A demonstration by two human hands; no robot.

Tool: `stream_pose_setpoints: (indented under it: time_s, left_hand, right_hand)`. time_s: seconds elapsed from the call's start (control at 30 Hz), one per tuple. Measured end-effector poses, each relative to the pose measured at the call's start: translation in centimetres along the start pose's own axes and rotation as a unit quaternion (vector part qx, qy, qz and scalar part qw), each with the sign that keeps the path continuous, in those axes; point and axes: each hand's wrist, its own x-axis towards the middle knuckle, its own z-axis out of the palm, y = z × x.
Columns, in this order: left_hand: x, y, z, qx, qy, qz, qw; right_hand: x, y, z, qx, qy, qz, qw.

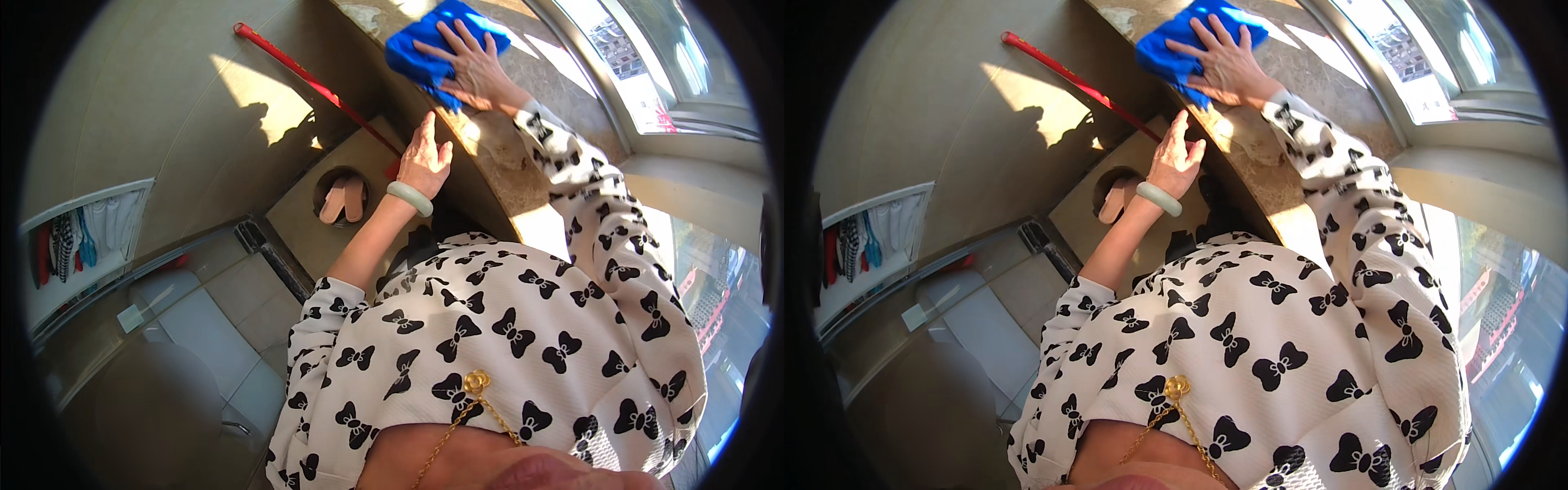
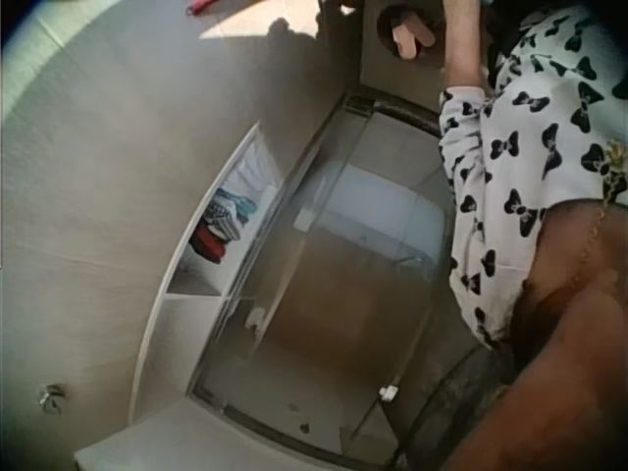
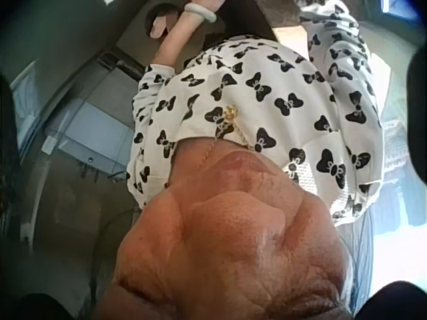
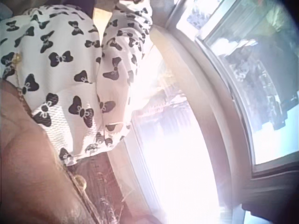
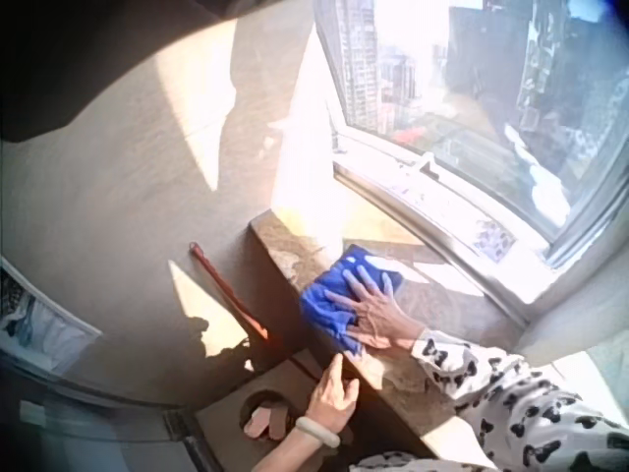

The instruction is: The person wipes a marble countertop with a blue cloth, then scrubs a pink slipper with a green brush over a bucket. The person handles the slipper and brush by hand and continues scrubbing the slipper's sole and upper surfaces.

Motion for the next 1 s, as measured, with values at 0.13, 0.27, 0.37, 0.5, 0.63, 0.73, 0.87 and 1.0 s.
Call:
stream_pose_setpoints:
  time_s: [0.13,0.27,0.37,0.5,0.63,0.73,0.87,1.0]
  left_hand:
    - [-0.5,0.4,1.8,0.034,-0.111,-0.030,0.993]
    - [-2.2,1.3,4.1,-0.001,-0.163,0.061,0.985]
    - [-2.5,1.5,4.8,-0.020,-0.250,0.074,0.965]
    - [-1.0,0.7,3.9,-0.016,-0.195,0.062,0.979]
    - [1.8,0.3,1.5,-0.036,-0.057,-0.002,0.998]
    - [3.9,0.6,-0.3,0.123,0.091,0.129,0.980]
    - [4.8,1.3,-0.2,0.235,0.094,0.205,0.945]
    - [1.6,2.0,2.5,0.234,-0.033,0.250,0.939]
  right_hand:
    - [-11.5,-2.1,-5.7,0.093,-0.051,0.040,0.994]
    - [-18.8,-4.9,-9.9,0.124,-0.039,0.102,0.986]
    - [-21.1,-5.2,-9.3,0.105,-0.066,0.105,0.987]
    - [-18.6,-2.7,-4.4,0.056,-0.101,0.106,0.988]
    - [-8.5,1.0,1.2,0.041,-0.037,0.115,0.992]
    - [-1.3,4.6,2.9,0.014,-0.031,0.113,0.993]
    - [-4.3,4.7,0.9,0.101,-0.051,0.091,0.989]
    - [-16.3,0.8,-3.9,0.234,-0.014,0.132,0.963]
